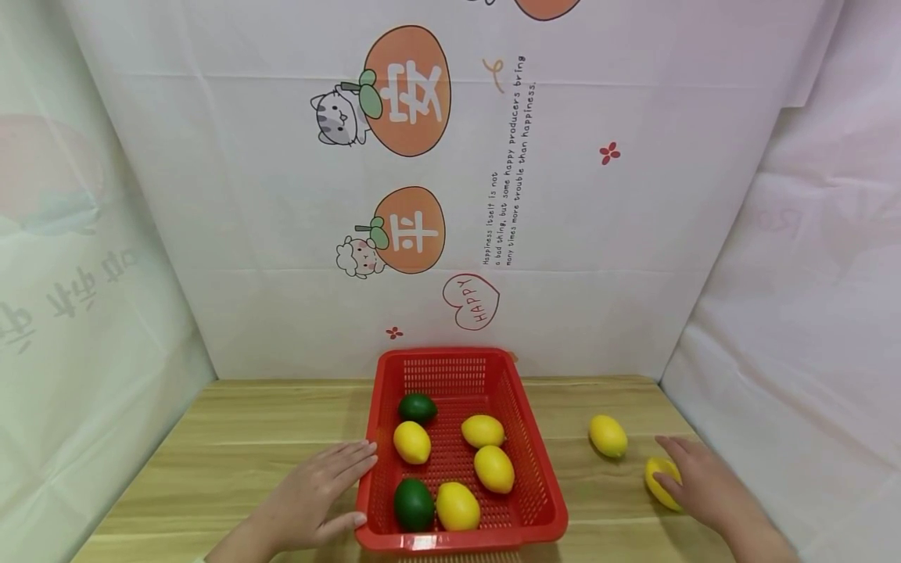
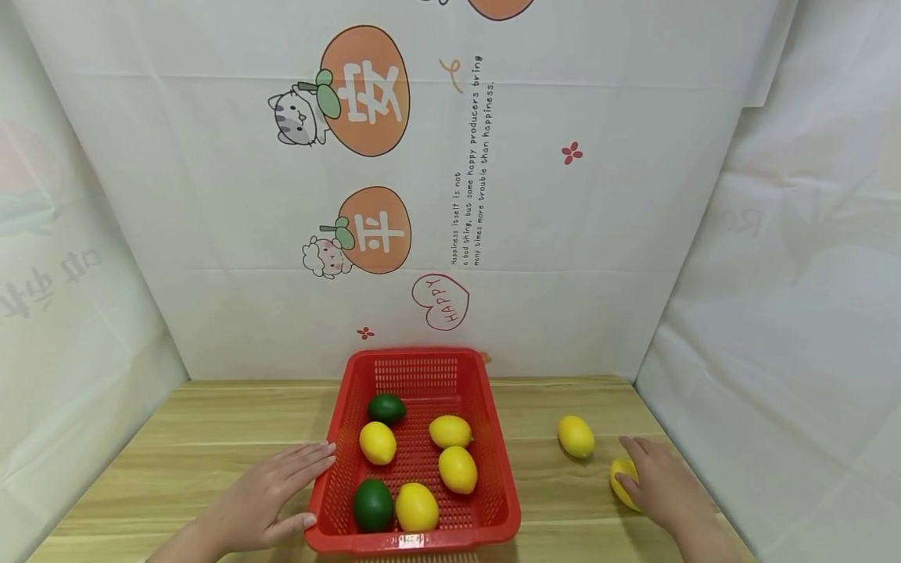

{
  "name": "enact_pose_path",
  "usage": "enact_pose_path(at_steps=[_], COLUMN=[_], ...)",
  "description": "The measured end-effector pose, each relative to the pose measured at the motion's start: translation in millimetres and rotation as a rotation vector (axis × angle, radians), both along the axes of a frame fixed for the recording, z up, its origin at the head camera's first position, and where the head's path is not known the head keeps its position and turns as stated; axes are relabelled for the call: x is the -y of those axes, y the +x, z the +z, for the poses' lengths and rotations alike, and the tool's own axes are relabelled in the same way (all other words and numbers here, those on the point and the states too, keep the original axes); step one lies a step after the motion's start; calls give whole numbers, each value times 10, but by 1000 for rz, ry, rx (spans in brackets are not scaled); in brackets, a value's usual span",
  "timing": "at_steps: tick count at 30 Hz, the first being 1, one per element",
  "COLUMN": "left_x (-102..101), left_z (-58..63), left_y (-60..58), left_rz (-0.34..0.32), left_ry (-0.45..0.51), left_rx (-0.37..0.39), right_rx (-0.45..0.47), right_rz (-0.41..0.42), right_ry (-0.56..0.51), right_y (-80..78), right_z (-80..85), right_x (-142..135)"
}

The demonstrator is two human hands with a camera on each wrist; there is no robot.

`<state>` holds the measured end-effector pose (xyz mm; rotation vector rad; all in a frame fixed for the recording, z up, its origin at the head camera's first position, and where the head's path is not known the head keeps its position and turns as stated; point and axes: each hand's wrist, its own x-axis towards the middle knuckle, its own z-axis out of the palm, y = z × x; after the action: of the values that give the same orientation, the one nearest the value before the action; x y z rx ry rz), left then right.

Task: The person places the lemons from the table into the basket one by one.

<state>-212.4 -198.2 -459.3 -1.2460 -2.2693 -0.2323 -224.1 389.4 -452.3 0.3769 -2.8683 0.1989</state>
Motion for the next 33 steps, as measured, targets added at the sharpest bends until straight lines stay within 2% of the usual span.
enact_pose_path(at_steps=[8,15,23,33], left_x=[-6,-7,-6,-9], left_z=[0,4,-1,-6], left_y=[-1,-2,1,0], left_rz=[3,2,9,16], left_ry=[0,3,10,8], left_rx=[8,6,14,25], right_rx=[-2,38,33,16], right_rz=[-6,-38,-31,-5], right_ry=[-9,-27,-56,-75], right_y=[-10,-9,-41,-35], right_z=[-87,-141,-244,-295], right_x=[0,-4,-29,-14])
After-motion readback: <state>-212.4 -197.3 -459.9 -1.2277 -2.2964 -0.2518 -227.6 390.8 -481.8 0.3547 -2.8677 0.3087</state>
